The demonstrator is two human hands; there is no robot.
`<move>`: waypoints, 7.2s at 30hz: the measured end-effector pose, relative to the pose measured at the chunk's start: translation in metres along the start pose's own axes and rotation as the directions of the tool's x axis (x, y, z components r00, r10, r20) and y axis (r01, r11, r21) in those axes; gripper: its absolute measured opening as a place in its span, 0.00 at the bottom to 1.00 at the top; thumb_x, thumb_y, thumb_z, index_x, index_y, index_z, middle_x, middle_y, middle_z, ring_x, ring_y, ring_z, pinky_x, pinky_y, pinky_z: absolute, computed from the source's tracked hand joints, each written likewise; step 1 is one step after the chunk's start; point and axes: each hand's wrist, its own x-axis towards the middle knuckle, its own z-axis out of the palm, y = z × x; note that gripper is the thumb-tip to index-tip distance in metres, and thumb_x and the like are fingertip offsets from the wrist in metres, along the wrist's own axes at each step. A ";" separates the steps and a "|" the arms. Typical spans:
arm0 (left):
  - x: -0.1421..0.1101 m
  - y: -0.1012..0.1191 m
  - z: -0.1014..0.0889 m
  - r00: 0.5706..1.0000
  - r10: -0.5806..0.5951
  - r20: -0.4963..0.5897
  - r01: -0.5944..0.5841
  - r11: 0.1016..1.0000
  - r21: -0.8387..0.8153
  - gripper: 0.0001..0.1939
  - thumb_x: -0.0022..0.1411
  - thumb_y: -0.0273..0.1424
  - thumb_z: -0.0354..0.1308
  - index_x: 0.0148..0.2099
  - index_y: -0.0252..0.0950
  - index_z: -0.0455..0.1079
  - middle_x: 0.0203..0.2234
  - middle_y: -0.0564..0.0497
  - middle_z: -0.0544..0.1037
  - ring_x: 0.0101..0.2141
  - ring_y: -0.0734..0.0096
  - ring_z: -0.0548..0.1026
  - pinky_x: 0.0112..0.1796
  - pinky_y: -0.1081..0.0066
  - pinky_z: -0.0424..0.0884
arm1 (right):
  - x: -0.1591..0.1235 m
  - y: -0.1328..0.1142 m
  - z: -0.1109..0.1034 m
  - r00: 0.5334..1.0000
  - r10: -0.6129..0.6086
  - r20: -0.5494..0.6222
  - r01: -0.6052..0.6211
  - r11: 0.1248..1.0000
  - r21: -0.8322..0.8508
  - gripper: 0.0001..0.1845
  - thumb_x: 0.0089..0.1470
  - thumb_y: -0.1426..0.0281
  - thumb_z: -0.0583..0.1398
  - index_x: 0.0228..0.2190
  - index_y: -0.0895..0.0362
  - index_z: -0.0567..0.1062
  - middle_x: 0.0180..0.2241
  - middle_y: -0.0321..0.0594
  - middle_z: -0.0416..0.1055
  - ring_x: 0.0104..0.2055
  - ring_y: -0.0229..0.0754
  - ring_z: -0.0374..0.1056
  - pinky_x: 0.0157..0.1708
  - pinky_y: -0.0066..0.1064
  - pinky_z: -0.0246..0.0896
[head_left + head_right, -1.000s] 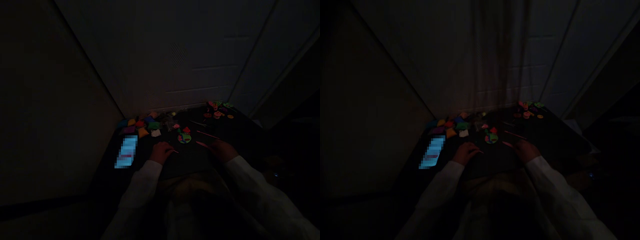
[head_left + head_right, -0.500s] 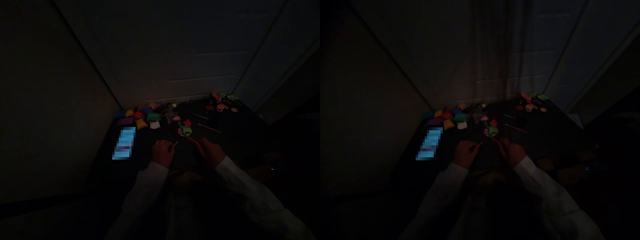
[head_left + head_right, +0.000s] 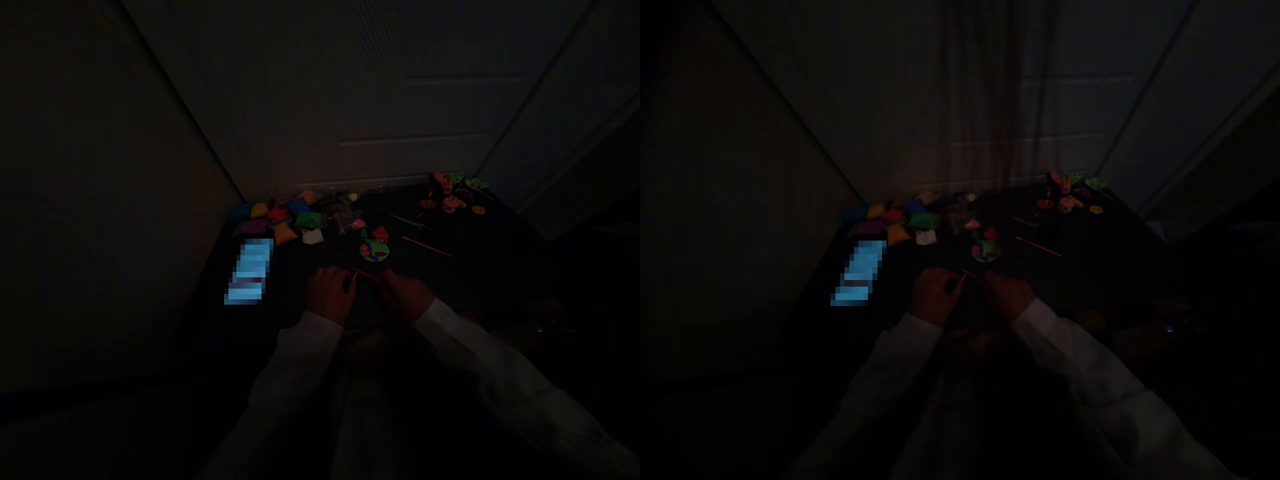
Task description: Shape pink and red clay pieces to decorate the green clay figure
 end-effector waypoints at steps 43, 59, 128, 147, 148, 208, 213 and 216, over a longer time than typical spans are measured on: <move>0.003 -0.028 -0.005 1.000 -0.024 -0.003 0.023 0.980 -0.197 0.11 0.53 0.28 0.52 0.40 0.37 0.67 0.31 0.52 0.74 0.35 0.70 0.69 0.38 0.69 0.64 | -0.036 0.093 0.007 0.944 0.150 -0.295 -0.142 0.989 0.049 0.17 0.55 0.65 0.46 0.42 0.56 0.68 0.40 0.42 0.67 0.40 0.39 0.64 0.38 0.29 0.57; 0.004 -0.029 -0.006 1.000 -0.030 -0.004 0.028 0.972 -0.231 0.09 0.52 0.29 0.52 0.38 0.39 0.68 0.30 0.52 0.73 0.35 0.70 0.69 0.38 0.68 0.64 | 0.009 0.021 -0.003 0.975 -0.076 -0.207 0.081 0.996 0.020 0.19 0.53 0.60 0.48 0.42 0.55 0.69 0.40 0.44 0.66 0.42 0.42 0.60 0.42 0.33 0.52; 0.002 -0.032 -0.003 0.989 -0.105 -0.102 0.065 0.939 -0.338 0.08 0.53 0.32 0.53 0.36 0.37 0.69 0.27 0.52 0.72 0.31 0.72 0.69 0.34 0.70 0.65 | 0.026 0.041 0.001 0.993 0.111 0.040 0.021 -0.501 0.865 0.13 0.38 0.64 0.63 0.22 0.56 0.64 0.17 0.28 0.59 0.20 0.30 0.58 0.19 0.23 0.54; 0.002 -0.032 -0.005 0.989 -0.111 -0.097 0.071 0.935 -0.346 0.09 0.53 0.33 0.53 0.37 0.38 0.69 0.27 0.52 0.73 0.31 0.72 0.69 0.34 0.70 0.65 | 0.025 0.040 0.004 0.991 0.131 -0.026 0.082 -0.449 0.890 0.14 0.32 0.63 0.65 0.22 0.55 0.66 0.18 0.29 0.60 0.22 0.31 0.59 0.23 0.26 0.56; 0.002 -0.032 -0.004 0.989 -0.113 -0.099 0.072 0.935 -0.347 0.10 0.53 0.33 0.52 0.37 0.38 0.69 0.27 0.52 0.73 0.31 0.72 0.69 0.34 0.70 0.65 | 0.025 0.038 0.003 0.992 0.125 -0.032 0.084 -0.442 0.893 0.15 0.32 0.62 0.65 0.20 0.55 0.65 0.17 0.29 0.58 0.20 0.30 0.58 0.22 0.26 0.55; -0.005 -0.020 -0.011 0.998 0.057 0.006 -0.048 0.883 -0.466 0.17 0.52 0.31 0.54 0.46 0.39 0.62 0.31 0.54 0.75 0.35 0.73 0.71 0.38 0.70 0.67 | 0.017 -0.014 0.014 0.876 -0.276 -0.396 0.358 0.922 0.148 0.12 0.52 0.66 0.51 0.35 0.55 0.71 0.35 0.40 0.69 0.38 0.40 0.61 0.38 0.35 0.44; -0.005 -0.021 -0.010 0.998 0.056 0.001 -0.049 0.877 -0.478 0.17 0.51 0.30 0.55 0.45 0.39 0.63 0.31 0.54 0.75 0.35 0.73 0.71 0.39 0.71 0.67 | 0.018 -0.013 0.016 0.880 -0.277 -0.387 0.363 0.917 0.168 0.12 0.51 0.64 0.52 0.34 0.55 0.71 0.36 0.40 0.69 0.39 0.40 0.61 0.39 0.35 0.44; -0.005 -0.022 -0.009 0.998 0.069 -0.003 -0.062 0.878 -0.475 0.16 0.52 0.31 0.54 0.45 0.39 0.63 0.31 0.54 0.75 0.35 0.73 0.71 0.38 0.71 0.67 | 0.019 -0.013 0.017 0.879 -0.279 -0.387 0.364 0.917 0.165 0.11 0.52 0.66 0.52 0.34 0.55 0.71 0.36 0.39 0.69 0.39 0.40 0.61 0.38 0.35 0.44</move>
